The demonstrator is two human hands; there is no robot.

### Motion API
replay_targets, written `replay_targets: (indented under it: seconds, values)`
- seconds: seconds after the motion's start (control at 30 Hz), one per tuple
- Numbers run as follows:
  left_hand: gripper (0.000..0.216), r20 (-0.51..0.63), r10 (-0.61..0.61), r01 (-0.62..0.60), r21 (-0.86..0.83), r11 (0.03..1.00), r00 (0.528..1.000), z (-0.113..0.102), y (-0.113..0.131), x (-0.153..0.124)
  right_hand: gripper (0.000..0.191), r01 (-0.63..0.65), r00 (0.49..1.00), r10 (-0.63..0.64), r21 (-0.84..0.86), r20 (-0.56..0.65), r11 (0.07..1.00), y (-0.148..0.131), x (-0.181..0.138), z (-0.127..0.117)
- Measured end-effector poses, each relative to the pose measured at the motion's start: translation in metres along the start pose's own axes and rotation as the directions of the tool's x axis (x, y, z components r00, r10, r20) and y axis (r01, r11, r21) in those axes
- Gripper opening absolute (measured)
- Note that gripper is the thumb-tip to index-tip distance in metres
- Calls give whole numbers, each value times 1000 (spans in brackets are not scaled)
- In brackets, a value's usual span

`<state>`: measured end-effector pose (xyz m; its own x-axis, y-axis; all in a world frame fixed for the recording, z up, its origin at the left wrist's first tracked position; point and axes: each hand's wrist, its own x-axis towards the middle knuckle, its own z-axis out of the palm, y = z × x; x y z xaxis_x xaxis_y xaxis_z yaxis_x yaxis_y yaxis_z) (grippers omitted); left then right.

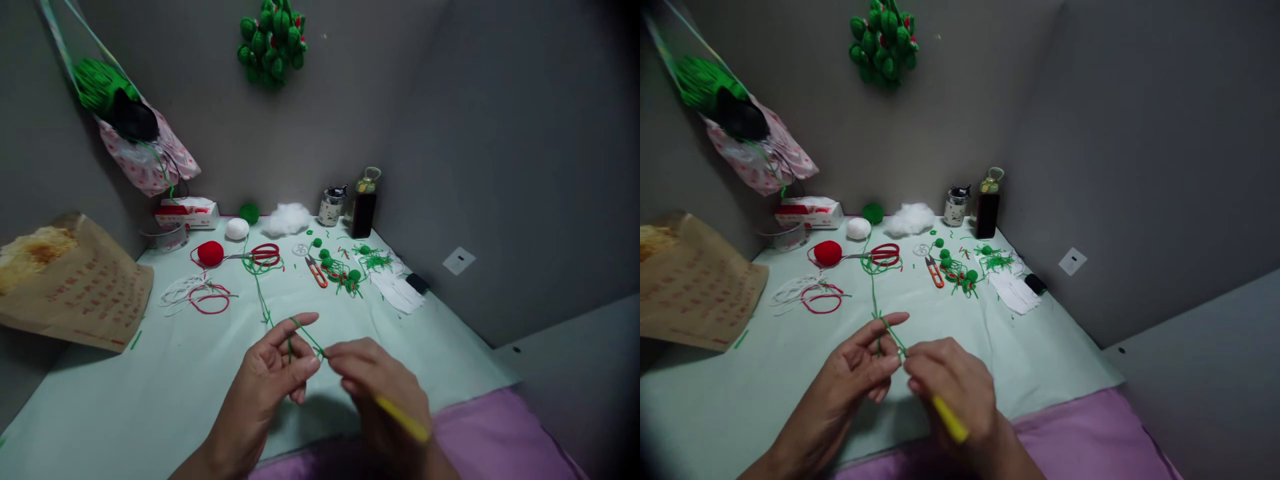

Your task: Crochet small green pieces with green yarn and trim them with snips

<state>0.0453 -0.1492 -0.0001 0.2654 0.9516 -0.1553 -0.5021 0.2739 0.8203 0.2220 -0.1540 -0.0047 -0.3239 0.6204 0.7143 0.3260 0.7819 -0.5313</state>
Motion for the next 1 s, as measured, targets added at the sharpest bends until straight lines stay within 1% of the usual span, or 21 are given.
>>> replay_targets:
  seconds: [0.03, 0.07, 0.1, 0.13, 0.2, 0.27, 0.3, 0.33, 0.37, 0.43, 0.5, 0.53, 0.57, 0.6, 0.67, 0.73, 0.8, 0.83, 0.87, 0.97, 1.0]
  values:
    - [49, 13, -17, 17, -24, 1000, 1000, 1, -1, 0, 34, 87, 996, -83, -117, 40, 989, -1, -1, 0]
    - [51, 34, -50, 52, -62, 997, 998, 1, -1, 0, 39, 141, 989, -131, -187, 64, 972, -1, -2, 1]
    - [52, 58, -91, 96, -103, 990, 994, 1, -1, 0, 41, 150, 988, -140, -205, 64, 967, -1, -3, 2]
    - [51, 77, -128, 138, -141, 980, 989, 0, 0, 1, 39, 116, 993, -112, -169, 33, 979, 1, -3, 3]
    - [45, 80, -159, 171, -183, 968, 984, 0, 2, 2, 30, -34, 997, 37, 37, -68, 999, 6, -3, 4]
    - [42, 46, -127, 133, -172, 976, 991, 1, 4, 3, 24, -165, 968, 213, 304, -133, 938, 9, -1, 4]
    - [42, 29, -95, 99, -151, 984, 995, 2, 4, 3, 24, -199, 954, 269, 384, -135, 901, 10, 0, 4]
    - [44, 21, -65, 68, -127, 990, 998, 3, 4, 3, 24, -212, 950, 284, 401, -128, 891, 9, 1, 5]
    - [46, 24, -38, 40, -106, 994, 999, 4, 2, 3, 23, -201, 959, 257, 354, -120, 914, 8, 2, 6]
    - [50, 39, -1, 5, -97, 995, 999, 6, -1, 2, 26, -137, 984, 149, 125, -94, 983, 5, 1, 8]
    - [49, 54, -32, 39, -136, 990, 998, 5, -3, 1, 36, -32, 997, 26, -82, -72, 996, 3, -1, 10]
    - [47, 61, -71, 81, -165, 983, 996, 4, -3, 2, 39, -1, 997, -8, -115, -80, 993, 3, -2, 10]
    - [45, 69, -114, 126, -196, 973, 991, 2, -2, 2, 39, -3, 995, -7, -97, -102, 995, 4, -3, 10]
    - [42, 78, -148, 162, -223, 961, 986, 0, -1, 3, 36, -32, 990, 27, -35, -135, 999, 6, -4, 10]
    - [35, 79, -162, 177, -254, 951, 984, -4, 3, 4, 27, -133, 963, 168, 172, -209, 976, 10, -3, 7]
    - [29, 59, -126, 137, -248, 959, 990, -5, 6, 4, 20, -222, 916, 333, 409, -223, 885, 12, 0, 5]
    - [30, 51, -104, 113, -220, 969, 993, -3, 7, 3, 19, -253, 883, 429, 576, -189, 777, 13, 3, 4]
    - [32, 56, -103, 112, -205, 972, 993, -1, 6, 2, 18, -260, 883, 439, 608, -164, 750, 12, 4, 5]
    - [35, 68, -106, 117, -193, 974, 992, 1, 6, 1, 18, -268, 893, 429, 602, -139, 753, 11, 5, 6]
    - [40, 103, -130, 146, -163, 976, 986, 5, 3, 1, 16, -269, 929, 358, 489, -97, 830, 9, 7, 11]
    - [40, 109, -135, 151, -157, 976, 985, 5, 2, 1, 16, -269, 930, 356, 484, -94, 832, 9, 7, 11]
